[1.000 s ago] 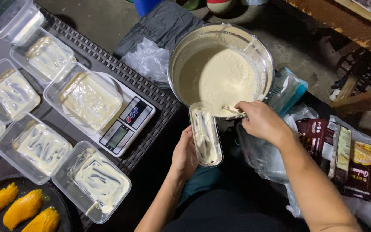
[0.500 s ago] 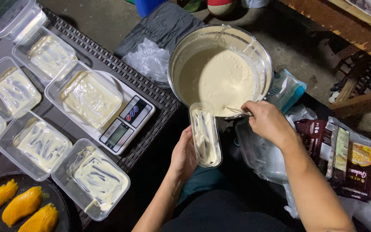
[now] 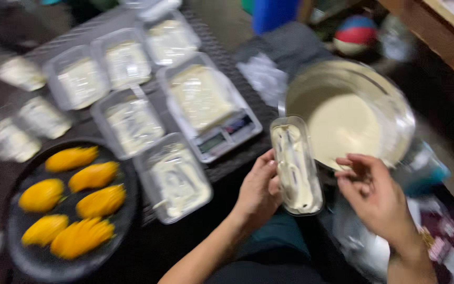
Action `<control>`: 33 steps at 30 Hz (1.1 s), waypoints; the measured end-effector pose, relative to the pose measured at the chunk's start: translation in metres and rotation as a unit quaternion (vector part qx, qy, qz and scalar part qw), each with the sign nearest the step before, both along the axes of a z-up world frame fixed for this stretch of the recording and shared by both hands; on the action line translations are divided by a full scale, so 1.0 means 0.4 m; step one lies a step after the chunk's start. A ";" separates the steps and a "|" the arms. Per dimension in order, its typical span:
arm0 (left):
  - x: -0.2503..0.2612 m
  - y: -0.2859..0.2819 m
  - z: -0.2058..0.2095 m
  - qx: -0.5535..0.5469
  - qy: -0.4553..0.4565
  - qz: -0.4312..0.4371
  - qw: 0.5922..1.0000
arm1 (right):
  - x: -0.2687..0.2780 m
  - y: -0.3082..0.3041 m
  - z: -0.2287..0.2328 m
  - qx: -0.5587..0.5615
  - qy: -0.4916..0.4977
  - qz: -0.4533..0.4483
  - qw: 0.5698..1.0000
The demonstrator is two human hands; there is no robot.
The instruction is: The person scoops a thick white batter from a large metal bowl into small clear plastic containers using a spoon, then places the filled containers on a table. The person repeats this process multiple times.
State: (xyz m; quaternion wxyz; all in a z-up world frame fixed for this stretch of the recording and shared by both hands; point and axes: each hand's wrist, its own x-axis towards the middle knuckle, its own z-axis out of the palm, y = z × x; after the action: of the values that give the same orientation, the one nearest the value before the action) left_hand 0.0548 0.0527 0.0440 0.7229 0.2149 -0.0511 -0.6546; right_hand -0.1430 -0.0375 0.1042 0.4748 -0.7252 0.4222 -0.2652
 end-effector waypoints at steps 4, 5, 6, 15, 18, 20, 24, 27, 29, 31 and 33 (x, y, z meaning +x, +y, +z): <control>0.071 0.066 0.028 -0.030 -0.019 0.098 0.995 | 0.143 0.096 0.059 -0.080 -0.102 0.137 0.982; 0.084 0.088 0.038 -0.024 -0.021 0.125 0.992 | 0.186 0.120 0.073 -0.106 -0.056 0.143 0.982; 0.101 0.111 0.048 -0.018 -0.024 0.151 0.988 | 0.229 0.146 0.087 -0.133 -0.011 0.148 0.980; 0.342 0.356 0.127 -0.003 -0.068 0.352 0.934 | 0.608 0.334 0.189 -0.214 0.078 0.253 0.940; 0.432 0.478 0.149 -0.024 -0.075 0.361 0.929 | 0.729 0.386 0.215 -0.200 0.068 0.314 0.926; 0.485 0.553 0.162 -0.006 -0.077 0.413 0.907 | 0.830 0.417 0.232 -0.178 0.095 0.344 0.917; 0.574 0.687 0.176 0.052 -0.136 0.532 0.834 | 1.092 0.493 0.251 -0.116 0.170 0.429 0.880; 0.630 0.758 0.172 0.080 -0.118 0.592 0.793 | 1.300 0.603 0.220 -0.179 0.174 0.454 0.855; 0.659 0.795 0.162 0.055 -0.126 0.607 0.783 | 1.429 0.680 0.182 -0.249 0.116 0.462 0.843; 0.680 0.824 0.150 0.053 -0.125 0.612 0.779 | 1.532 0.741 0.133 -0.304 0.043 0.469 0.828; 0.697 0.849 0.138 0.074 -0.116 0.608 0.782 | 1.616 0.793 0.084 -0.305 0.058 0.467 0.828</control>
State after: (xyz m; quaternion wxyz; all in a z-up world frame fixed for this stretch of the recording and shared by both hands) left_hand 0.3335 0.3923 0.0994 0.9415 0.3287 0.0550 -0.0508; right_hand 0.5034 0.2796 0.1377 0.2708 -0.9580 -0.0421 -0.0844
